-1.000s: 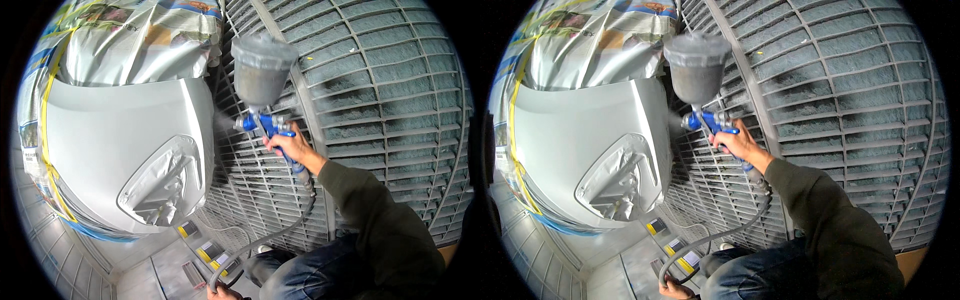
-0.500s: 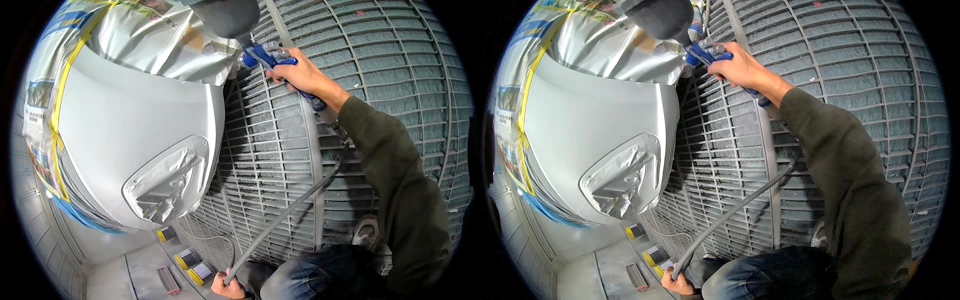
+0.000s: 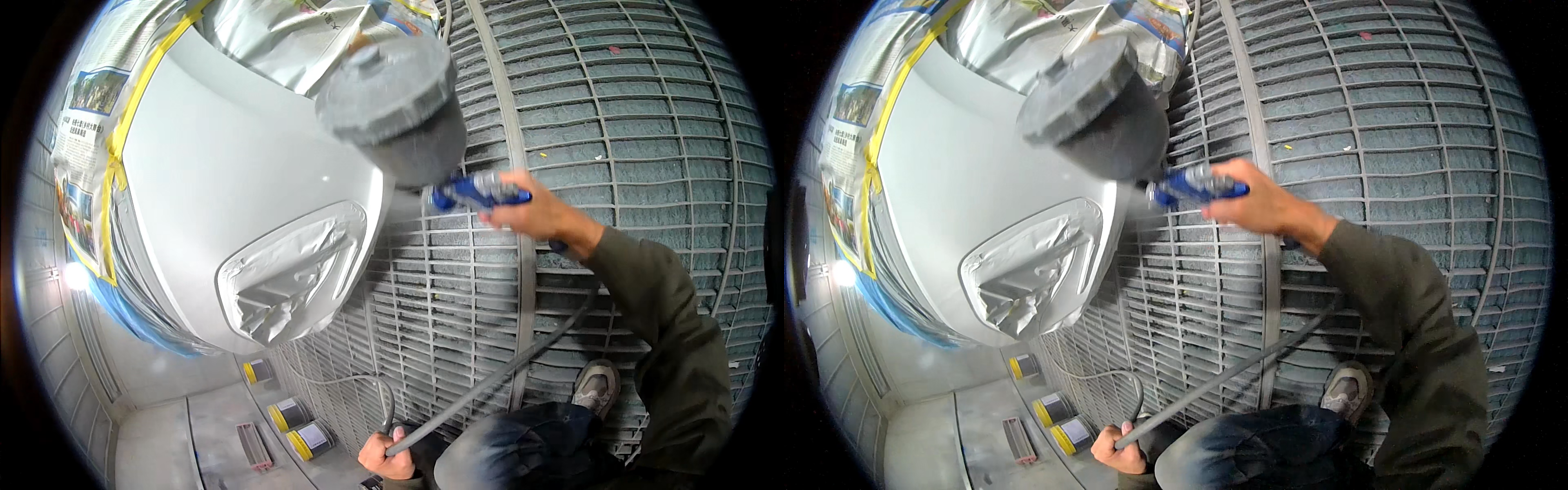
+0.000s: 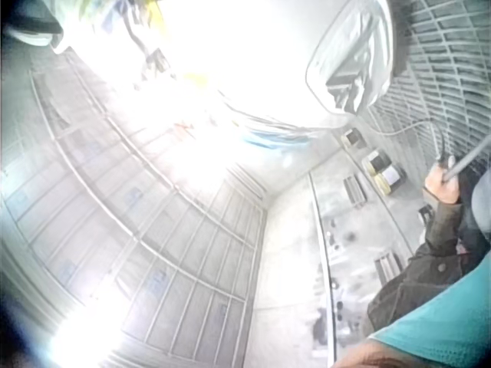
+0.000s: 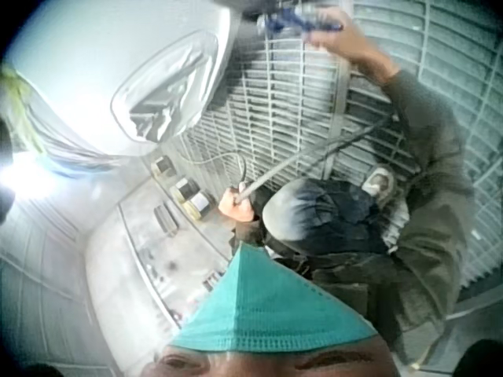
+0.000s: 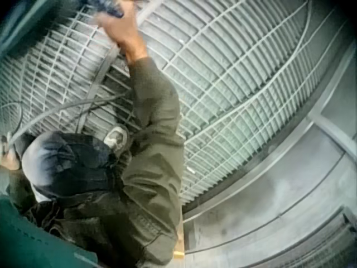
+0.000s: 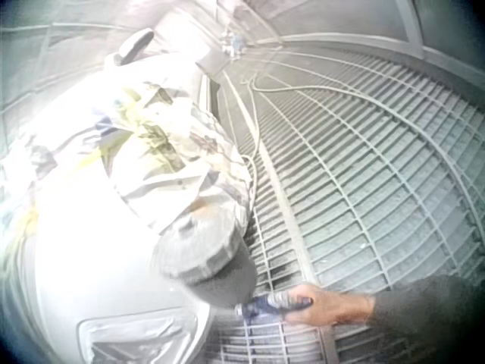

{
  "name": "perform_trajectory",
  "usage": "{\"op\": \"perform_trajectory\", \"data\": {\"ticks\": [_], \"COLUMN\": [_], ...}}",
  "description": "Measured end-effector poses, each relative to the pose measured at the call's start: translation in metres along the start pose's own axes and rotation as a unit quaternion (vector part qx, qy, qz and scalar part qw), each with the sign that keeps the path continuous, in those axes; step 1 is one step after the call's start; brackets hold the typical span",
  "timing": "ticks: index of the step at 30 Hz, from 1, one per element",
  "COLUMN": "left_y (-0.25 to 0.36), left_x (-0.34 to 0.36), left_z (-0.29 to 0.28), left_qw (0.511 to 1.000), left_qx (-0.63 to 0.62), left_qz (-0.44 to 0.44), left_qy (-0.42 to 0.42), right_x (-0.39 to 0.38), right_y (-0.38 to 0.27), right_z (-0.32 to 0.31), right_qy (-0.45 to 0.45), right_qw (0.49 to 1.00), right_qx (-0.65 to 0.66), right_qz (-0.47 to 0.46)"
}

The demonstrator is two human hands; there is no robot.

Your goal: The person uses a spray gun to apply white paint to the rear bumper and lower side panels of a car in a paint booth. The car is masked with plastic and newspaper. The person moves around the vehicle to cover different areas and finishes by detaching the spray gun hose.

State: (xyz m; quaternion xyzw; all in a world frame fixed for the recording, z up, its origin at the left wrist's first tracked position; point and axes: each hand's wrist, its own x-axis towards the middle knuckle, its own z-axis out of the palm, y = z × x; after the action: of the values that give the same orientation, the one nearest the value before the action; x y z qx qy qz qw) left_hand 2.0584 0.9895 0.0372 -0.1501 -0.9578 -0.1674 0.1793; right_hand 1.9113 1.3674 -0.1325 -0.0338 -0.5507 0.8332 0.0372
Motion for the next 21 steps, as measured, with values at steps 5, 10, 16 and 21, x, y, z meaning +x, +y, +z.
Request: {"op": "perform_trajectory", "data": {"ticks": [5, 10, 16, 21], "left_y": [0.006, -0.033, -0.070, -0.113], "left_x": [0.007, 0.052, 0.100, 0.076], "left_z": [-0.004, -0.049, -0.130, -0.107], "left_qw": [1.000, 0.990, 0.992, 0.978], "left_qx": [-0.011, 0.071, -0.065, -0.158], "left_qz": [0.010, 0.109, -0.041, -0.133], "left_qy": [-0.010, -0.058, -0.104, -0.038], "right_x": [0.040, 0.061, 0.033, 0.025], "right_y": [-0.038, -0.066, -0.131, -0.169], "right_z": [-0.028, -0.044, 0.000, 0.003], "right_qy": [0.046, 0.052, 0.057, 0.133], "right_qw": [0.997, 0.998, 0.997, 0.990], "right_qx": [-0.068, -0.027, 0.020, -0.012], "right_qz": [-0.008, -0.021, 0.039, 0.044]}}
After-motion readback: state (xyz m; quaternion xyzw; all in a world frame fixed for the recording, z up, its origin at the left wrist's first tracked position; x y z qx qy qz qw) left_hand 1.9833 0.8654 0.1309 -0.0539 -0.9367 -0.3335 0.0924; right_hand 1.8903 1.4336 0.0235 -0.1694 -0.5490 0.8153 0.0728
